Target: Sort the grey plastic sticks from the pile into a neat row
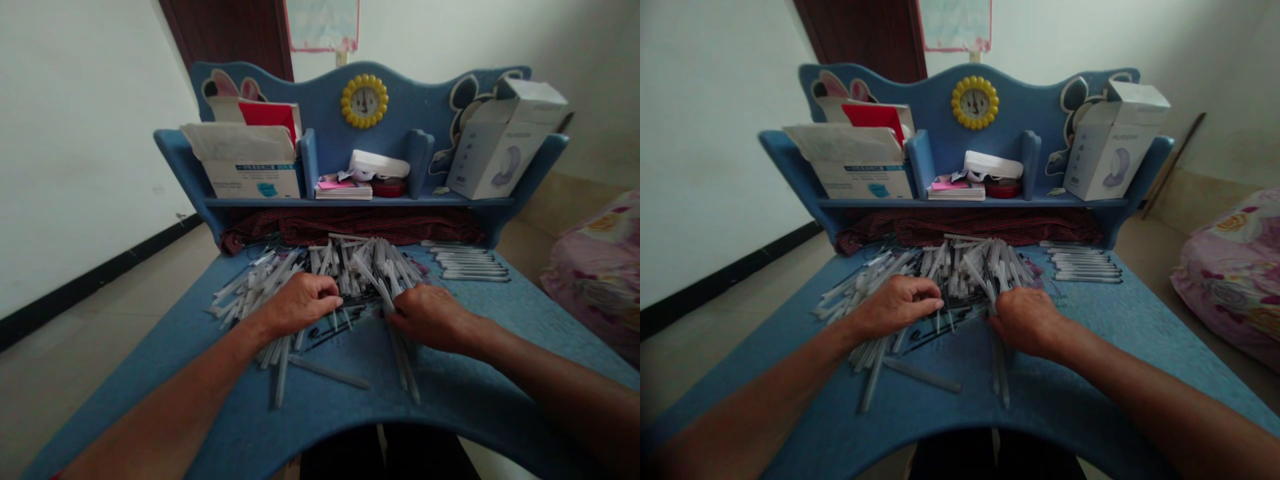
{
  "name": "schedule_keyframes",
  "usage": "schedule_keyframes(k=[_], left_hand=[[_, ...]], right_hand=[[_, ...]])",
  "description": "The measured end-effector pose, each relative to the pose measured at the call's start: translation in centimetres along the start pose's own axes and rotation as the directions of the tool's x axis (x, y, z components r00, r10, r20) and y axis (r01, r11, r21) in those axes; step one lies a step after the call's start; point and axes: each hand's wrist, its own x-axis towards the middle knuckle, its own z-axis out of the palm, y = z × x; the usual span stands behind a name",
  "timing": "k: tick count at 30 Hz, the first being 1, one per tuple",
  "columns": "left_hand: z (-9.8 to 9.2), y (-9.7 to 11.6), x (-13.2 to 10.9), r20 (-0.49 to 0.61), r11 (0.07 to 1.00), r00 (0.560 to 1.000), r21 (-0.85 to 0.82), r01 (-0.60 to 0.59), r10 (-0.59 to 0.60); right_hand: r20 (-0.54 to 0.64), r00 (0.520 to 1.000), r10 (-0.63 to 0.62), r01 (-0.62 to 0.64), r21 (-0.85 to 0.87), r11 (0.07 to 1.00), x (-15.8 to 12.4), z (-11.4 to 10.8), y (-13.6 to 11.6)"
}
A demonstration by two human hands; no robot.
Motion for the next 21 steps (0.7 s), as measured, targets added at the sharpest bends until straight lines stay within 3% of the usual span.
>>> schedule_keyframes(k=[6, 9, 12, 16, 18, 21], left_hand=[[0.2, -0.1, 0.0, -0.037, 0.997, 0.997, 0.036, -0.062, 0.063], [0.5, -0.1, -0.2, -0.135, 0.987, 0.979, 0.081, -0.140, 0.150], [0.7, 0.3, -0.6, -0.251, 0.942, 0.911, 0.157, -0.296, 0.328], [0.9, 1.3, -1.3, -0.166, 0.806, 0.799, 0.265, -0.529, 0.578], [1.1, 1.4, -1.5, -0.144, 0.759, 0.765, 0.330, -0.561, 0.627], [1.0, 0.9, -1.3, -0.173, 0.740, 0.754, 0.418, -0.526, 0.634]], right_hand=[[-0.001, 1.000, -0.014, 0.014, 0.118, 0.993, 0.5, 0.3, 0.9], [-0.037, 0.998, -0.042, 0.048, 0.153, 0.987, 0.3, -0.3, 1.2], [-0.063, 0.990, -0.124, 0.135, 0.213, 0.968, 0.1, -1.2, 0.7], [-0.067, 0.954, -0.293, 0.296, 0.376, 0.878, 0.9, -2.4, -0.6], [-0.082, 0.936, -0.342, 0.340, 0.463, 0.819, 1.6, -2.9, -1.1], [-0.046, 0.936, -0.349, 0.300, 0.622, 0.723, 2.5, -3.5, -1.5]])
